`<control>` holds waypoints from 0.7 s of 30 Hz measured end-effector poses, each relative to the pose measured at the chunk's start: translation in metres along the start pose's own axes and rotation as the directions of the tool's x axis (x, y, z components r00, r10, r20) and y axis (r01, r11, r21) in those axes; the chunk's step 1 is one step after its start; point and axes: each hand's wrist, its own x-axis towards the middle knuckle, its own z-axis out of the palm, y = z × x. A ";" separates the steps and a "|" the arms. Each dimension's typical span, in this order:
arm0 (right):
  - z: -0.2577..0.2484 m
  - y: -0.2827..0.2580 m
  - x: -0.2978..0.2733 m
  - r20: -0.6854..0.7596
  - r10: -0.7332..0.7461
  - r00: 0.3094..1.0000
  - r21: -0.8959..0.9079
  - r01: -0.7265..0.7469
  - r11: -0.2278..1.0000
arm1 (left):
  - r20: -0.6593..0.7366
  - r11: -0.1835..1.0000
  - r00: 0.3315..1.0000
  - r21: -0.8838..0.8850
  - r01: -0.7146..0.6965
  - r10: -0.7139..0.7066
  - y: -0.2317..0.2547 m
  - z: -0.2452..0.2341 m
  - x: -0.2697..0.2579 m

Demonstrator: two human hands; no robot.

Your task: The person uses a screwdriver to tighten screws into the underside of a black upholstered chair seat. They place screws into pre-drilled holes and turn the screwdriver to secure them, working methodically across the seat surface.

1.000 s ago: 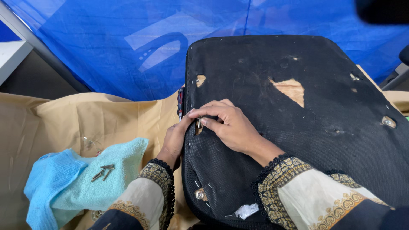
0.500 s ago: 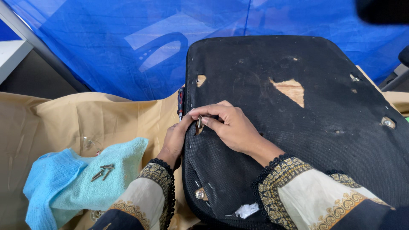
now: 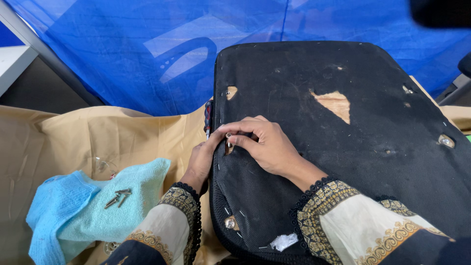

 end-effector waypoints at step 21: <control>0.002 0.000 -0.001 -0.001 0.028 1.000 0.074 -0.028 0.997 | 0.024 0.998 1.000 -0.057 -0.010 0.011 -0.004 -0.001 0.004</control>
